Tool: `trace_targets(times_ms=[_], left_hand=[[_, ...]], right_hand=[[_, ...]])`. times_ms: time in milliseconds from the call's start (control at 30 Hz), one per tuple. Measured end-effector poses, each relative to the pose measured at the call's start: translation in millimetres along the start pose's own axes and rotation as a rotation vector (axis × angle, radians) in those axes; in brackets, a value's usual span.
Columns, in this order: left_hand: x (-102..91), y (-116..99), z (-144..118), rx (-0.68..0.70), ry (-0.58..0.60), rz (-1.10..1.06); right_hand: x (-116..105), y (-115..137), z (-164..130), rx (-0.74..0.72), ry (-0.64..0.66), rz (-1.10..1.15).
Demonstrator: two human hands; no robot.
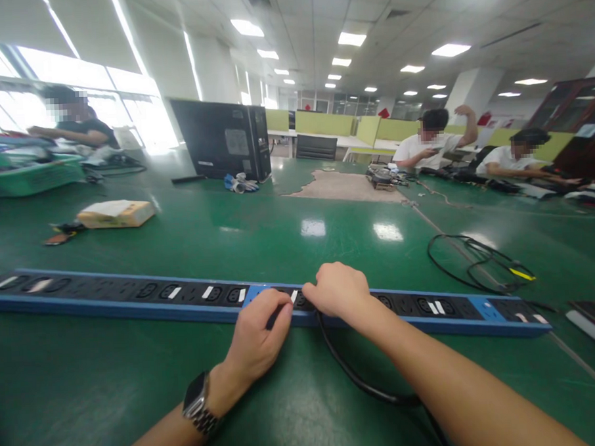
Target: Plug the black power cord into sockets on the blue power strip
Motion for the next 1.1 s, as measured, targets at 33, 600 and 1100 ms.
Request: trace_targets(times_ms=[33,600,1100], left_hand=[[4.2,-2.4,-4.6,-0.007,0.051,-0.012],[27.0,-2.2,-20.1,-0.096,0.334,0.022],[29.3,-5.5,-21.7,-0.091,0.388,0.042]], right_hand=[[0.1,-0.3,2.2,0.007,0.012,0.021],[17.8,-25.8,14.0,0.010,0.024,0.238],[19.0,-19.3,6.5,-0.094,-0.040,0.201]])
Point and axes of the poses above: each hand's wrist, its own z-axis towards the middle knuckle, its own x-axis out of the palm, y = z × x, the point moved 3 cm from there along z, towards the middle knuckle, and after that the axes turned 8 degrees about -x, right-handed, at the moved point
